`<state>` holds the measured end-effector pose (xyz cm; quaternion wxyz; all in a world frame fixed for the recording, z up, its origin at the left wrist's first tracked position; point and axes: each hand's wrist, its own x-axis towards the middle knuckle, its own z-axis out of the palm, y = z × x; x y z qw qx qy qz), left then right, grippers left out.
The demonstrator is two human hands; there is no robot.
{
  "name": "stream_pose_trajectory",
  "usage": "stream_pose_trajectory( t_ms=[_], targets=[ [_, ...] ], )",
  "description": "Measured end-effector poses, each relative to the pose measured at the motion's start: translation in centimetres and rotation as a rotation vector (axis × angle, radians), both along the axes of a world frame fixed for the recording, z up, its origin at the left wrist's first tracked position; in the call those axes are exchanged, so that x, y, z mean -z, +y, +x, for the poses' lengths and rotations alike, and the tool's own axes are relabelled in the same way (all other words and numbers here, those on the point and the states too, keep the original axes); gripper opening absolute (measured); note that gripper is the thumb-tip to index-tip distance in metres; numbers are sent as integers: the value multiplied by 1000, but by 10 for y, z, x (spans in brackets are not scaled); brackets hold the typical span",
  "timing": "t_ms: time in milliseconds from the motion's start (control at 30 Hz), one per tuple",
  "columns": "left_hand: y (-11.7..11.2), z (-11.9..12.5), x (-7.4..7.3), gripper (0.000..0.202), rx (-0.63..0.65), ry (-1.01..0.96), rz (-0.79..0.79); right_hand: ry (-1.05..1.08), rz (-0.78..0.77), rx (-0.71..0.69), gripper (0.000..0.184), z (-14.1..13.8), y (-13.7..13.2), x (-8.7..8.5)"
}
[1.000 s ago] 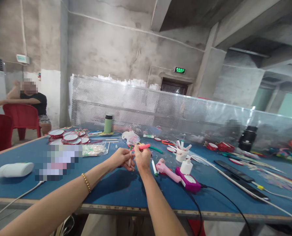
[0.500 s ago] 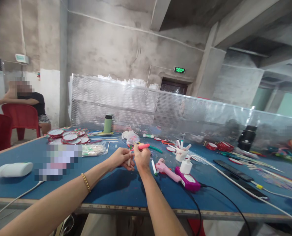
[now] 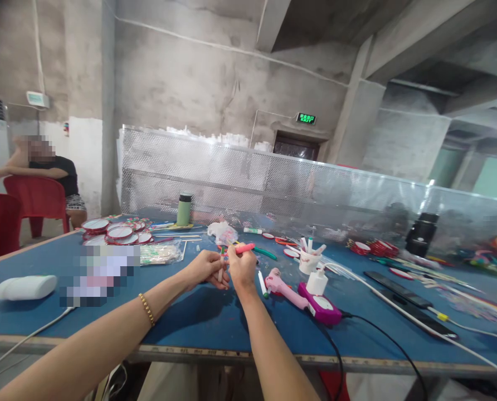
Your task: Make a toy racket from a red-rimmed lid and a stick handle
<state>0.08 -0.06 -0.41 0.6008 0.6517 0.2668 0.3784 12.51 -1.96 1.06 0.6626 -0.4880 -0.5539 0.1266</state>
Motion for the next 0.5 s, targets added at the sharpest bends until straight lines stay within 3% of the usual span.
stream_pose_trajectory(
  t_ms=[500],
  targets=[
    [1, 1, 0, 39, 7, 0, -16, -16, 34, 4, 26, -1, -3, -1]
  ],
)
